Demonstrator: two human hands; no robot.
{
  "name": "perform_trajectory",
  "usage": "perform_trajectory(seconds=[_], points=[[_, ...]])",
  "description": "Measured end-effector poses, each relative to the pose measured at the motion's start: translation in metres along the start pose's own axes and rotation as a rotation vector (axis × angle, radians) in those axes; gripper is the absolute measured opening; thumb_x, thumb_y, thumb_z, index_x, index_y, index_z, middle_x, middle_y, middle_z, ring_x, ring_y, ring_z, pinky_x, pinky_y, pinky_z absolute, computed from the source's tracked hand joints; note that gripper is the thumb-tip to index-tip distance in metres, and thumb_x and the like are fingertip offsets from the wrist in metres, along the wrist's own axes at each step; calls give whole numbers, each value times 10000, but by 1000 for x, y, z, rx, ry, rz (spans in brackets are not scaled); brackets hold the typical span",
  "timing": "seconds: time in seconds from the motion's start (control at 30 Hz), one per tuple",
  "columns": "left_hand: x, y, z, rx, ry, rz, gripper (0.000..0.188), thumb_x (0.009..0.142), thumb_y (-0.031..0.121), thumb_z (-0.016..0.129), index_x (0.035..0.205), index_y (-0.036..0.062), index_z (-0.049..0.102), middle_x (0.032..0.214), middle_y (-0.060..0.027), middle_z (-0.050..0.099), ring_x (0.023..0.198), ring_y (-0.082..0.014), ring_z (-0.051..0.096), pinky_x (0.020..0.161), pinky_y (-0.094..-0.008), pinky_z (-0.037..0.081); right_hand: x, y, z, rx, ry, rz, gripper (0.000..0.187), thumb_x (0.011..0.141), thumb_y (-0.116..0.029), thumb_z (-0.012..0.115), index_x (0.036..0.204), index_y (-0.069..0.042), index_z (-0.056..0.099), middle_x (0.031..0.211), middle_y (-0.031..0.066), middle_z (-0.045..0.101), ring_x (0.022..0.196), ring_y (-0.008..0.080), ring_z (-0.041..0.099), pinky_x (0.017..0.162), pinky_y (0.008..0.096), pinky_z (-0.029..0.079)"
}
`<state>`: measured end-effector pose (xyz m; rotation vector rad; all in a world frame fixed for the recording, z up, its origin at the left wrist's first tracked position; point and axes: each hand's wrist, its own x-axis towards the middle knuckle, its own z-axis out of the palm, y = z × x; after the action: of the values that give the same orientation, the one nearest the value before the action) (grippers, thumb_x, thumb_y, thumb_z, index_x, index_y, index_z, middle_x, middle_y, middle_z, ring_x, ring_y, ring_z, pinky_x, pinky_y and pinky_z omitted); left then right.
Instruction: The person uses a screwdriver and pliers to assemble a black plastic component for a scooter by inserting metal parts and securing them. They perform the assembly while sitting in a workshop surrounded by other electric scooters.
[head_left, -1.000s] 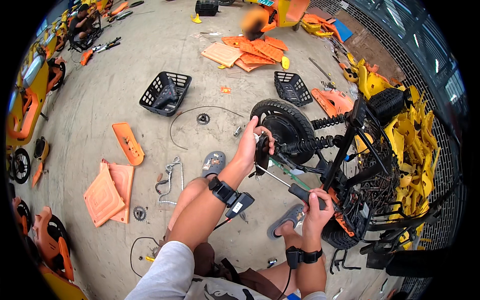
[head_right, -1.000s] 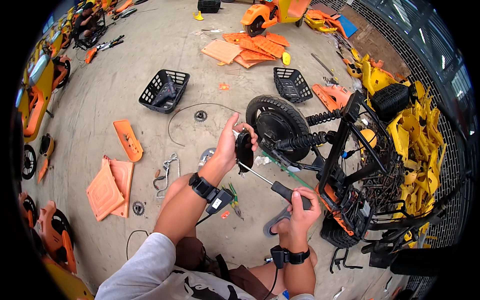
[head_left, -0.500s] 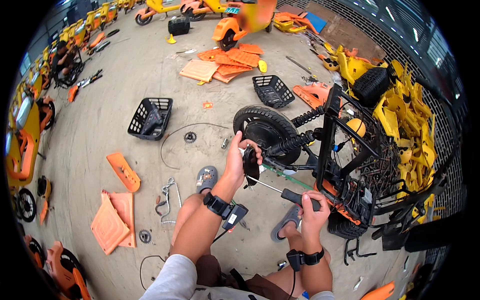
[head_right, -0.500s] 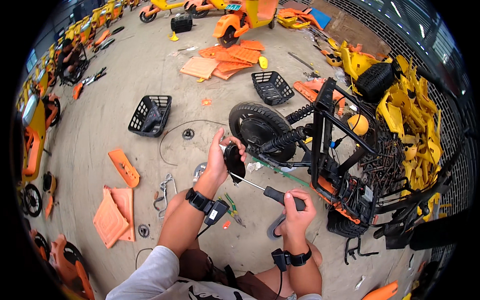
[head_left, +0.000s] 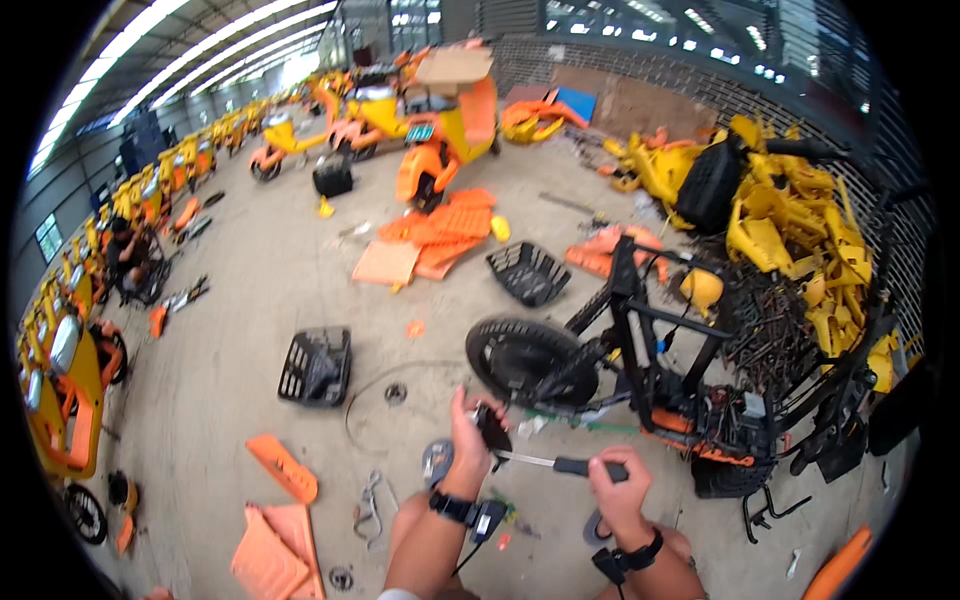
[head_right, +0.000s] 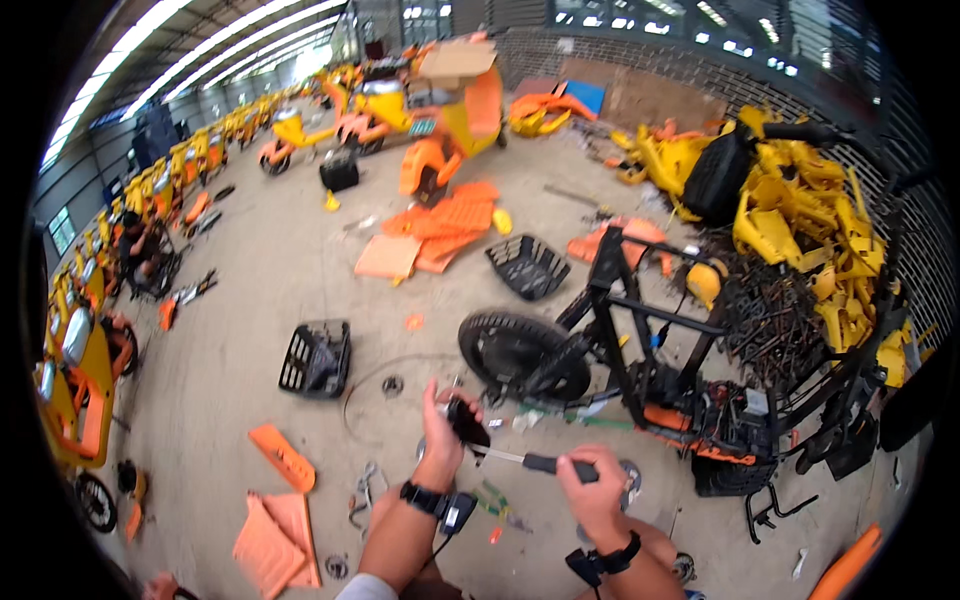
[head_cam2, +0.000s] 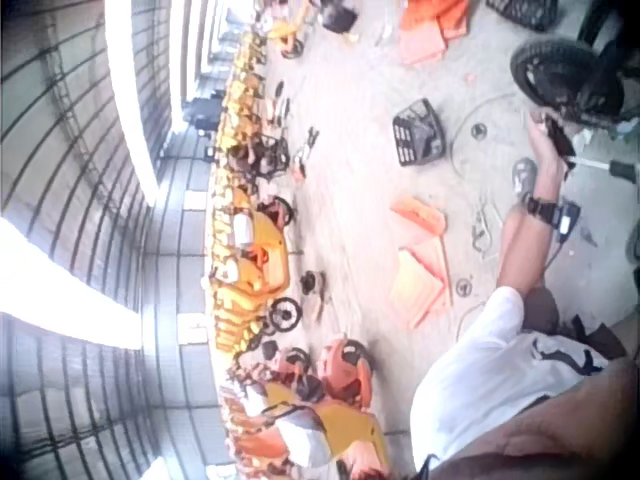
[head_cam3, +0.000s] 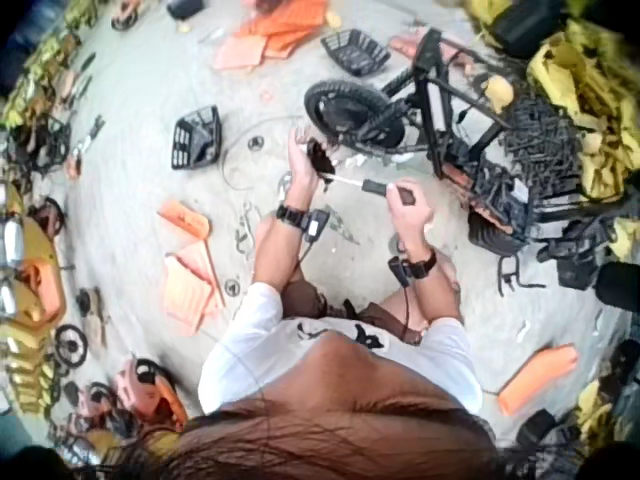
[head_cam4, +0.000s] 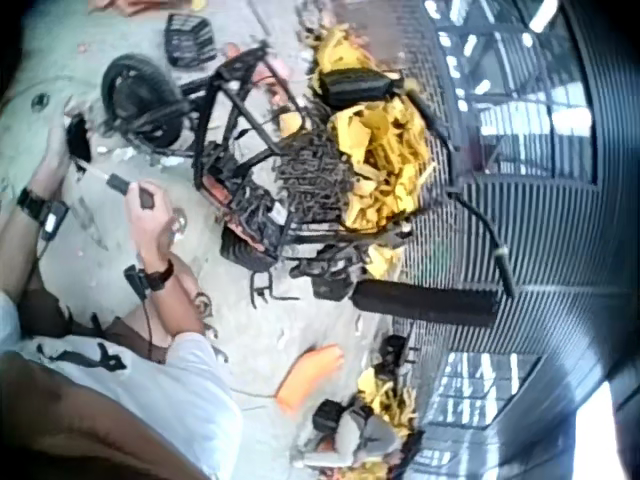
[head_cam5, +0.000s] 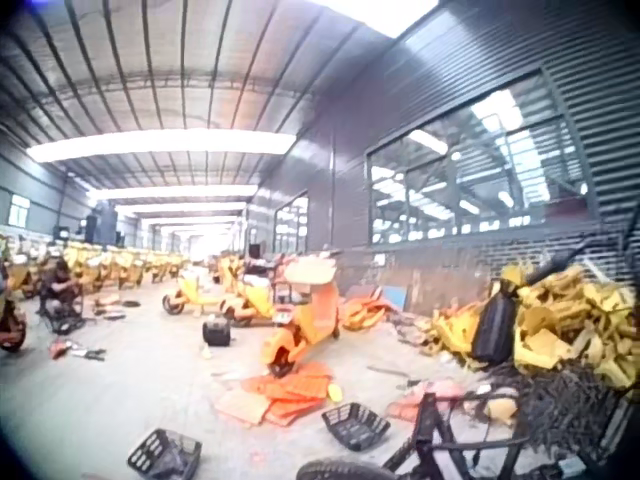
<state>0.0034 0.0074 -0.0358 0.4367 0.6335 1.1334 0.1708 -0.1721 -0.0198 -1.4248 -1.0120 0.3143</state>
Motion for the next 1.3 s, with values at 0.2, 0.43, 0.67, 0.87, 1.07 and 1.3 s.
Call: perform_trajectory(seconds=[0.2,0.43,0.67,0.87,1.07,1.3], points=[[-12,7,9,-51,-3,39,624,965,564,310,711,33,516,641,-143,532,635,-270,547,639,-352,454,16,-18,5,211,28,392,148,871,-73,705,856,16,588,651,56,611,462,96,556,420,242,450],[-8,2,4,57,36,167,578,1001,521,321,775,26,519,694,-133,554,631,-248,561,618,-347,476,21,7,10,332,29,415,184,885,-91,684,819,24,557,596,84,595,408,127,550,361,269,429],[1,2,-9,72,76,192,563,999,509,352,781,16,514,716,-147,566,654,-235,570,632,-335,504,21,4,22,206,37,168,191,785,-60,769,888,-13,616,805,64,651,701,112,613,624,256,491],[-3,-2,-8,55,86,87,556,991,512,356,765,31,518,763,-154,578,642,-228,561,609,-334,498,27,-1,12,100,11,-53,213,753,-43,774,914,-23,636,906,77,649,831,145,621,750,280,499],[-12,7,-6,-34,39,44,620,985,567,325,765,23,523,766,-154,570,659,-257,551,640,-353,488,29,1,6,353,41,146,379,846,-32,680,1195,-37,535,870,50,654,776,113,615,701,268,508],[-12,14,14,-175,-152,-62,698,968,644,248,790,30,527,730,-131,516,674,-287,538,734,-464,476,23,4,1,278,-98,309,312,828,33,507,1129,-17,575,701,53,618,626,118,593,615,261,498]])
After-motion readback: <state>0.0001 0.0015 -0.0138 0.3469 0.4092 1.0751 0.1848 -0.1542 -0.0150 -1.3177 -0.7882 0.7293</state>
